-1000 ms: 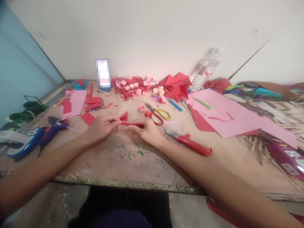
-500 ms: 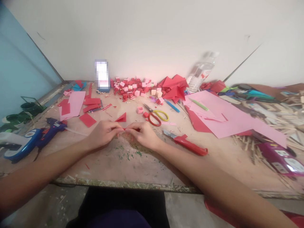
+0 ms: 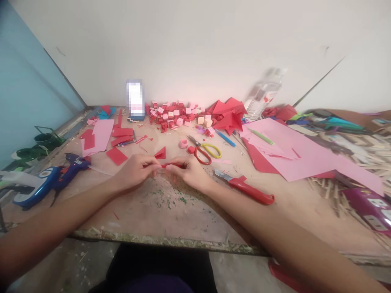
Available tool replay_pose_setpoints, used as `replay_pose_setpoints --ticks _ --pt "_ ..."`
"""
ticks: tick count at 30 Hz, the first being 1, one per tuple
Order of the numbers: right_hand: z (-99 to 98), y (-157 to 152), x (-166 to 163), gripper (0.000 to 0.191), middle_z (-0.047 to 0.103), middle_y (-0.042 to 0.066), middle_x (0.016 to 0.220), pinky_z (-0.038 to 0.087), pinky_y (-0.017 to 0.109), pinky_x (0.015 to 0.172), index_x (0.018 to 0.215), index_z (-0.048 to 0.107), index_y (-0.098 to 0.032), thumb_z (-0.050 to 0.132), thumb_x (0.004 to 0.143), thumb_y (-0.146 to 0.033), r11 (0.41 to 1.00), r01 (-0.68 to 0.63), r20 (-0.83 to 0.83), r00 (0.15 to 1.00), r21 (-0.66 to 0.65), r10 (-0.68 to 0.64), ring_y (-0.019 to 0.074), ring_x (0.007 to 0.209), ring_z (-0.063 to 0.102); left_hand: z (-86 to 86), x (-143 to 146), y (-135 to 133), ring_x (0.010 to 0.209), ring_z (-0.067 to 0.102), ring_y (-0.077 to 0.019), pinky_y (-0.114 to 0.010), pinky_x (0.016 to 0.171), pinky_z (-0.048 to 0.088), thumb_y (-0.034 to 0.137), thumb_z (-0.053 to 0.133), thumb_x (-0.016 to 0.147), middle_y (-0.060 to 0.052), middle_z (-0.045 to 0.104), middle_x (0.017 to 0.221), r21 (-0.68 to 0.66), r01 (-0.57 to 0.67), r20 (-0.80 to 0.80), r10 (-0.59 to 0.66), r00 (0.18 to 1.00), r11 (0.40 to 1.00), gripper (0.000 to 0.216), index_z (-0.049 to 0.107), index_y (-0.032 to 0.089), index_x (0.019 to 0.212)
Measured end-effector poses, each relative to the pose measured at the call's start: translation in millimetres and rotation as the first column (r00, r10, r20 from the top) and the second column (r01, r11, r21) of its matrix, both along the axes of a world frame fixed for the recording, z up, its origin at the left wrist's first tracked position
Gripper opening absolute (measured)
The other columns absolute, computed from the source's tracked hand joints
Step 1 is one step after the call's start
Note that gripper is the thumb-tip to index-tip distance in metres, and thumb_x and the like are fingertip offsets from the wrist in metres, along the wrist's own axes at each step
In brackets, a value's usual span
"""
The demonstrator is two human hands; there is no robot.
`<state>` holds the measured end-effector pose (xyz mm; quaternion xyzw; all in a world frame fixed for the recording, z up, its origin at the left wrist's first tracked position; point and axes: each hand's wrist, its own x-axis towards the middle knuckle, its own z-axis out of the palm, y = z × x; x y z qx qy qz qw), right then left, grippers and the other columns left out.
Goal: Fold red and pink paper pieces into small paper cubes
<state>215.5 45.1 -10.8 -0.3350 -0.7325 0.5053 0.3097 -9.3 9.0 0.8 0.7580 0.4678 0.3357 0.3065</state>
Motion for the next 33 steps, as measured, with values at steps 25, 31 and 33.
replay_pose_setpoints --ticks 25,31,33 --pt "-3.3 3.0 1.4 0.031 0.081 0.009 0.088 0.046 0.027 0.050 0.098 0.082 -0.016 0.081 0.084 -0.044 0.970 0.153 -0.159 0.970 -0.190 -0.184 0.0139 0.053 0.065 5.9 -0.4 -0.7 0.085 0.071 -0.0193 -0.028 0.073 0.057 0.034 0.063 0.094 -0.004 0.079 0.096 -0.072 -0.122 0.200 0.134 0.971 0.990 0.021 0.078 0.019 0.094" --pt "-4.0 5.1 2.6 0.026 0.082 0.009 0.091 0.046 0.026 0.051 0.096 0.082 -0.016 0.080 0.084 -0.039 0.967 0.134 -0.184 0.967 -0.216 -0.175 0.0136 0.055 0.066 1.3 -1.9 1.2 0.102 0.073 -0.0225 -0.032 0.084 0.059 0.027 0.067 0.090 -0.006 0.080 0.112 -0.052 -0.142 0.203 0.149 0.968 0.989 0.019 0.079 0.020 0.103" --pt "-4.5 5.7 2.8 0.026 0.082 0.009 0.092 0.046 0.026 0.051 0.096 0.082 -0.016 0.080 0.083 -0.039 0.965 0.129 -0.197 0.965 -0.229 -0.175 0.0137 0.055 0.067 -1.7 -3.3 2.4 0.102 0.073 -0.0222 -0.032 0.085 0.059 0.027 0.067 0.090 -0.006 0.080 0.113 -0.046 -0.142 0.212 0.149 0.966 0.989 0.020 0.078 0.021 0.105"
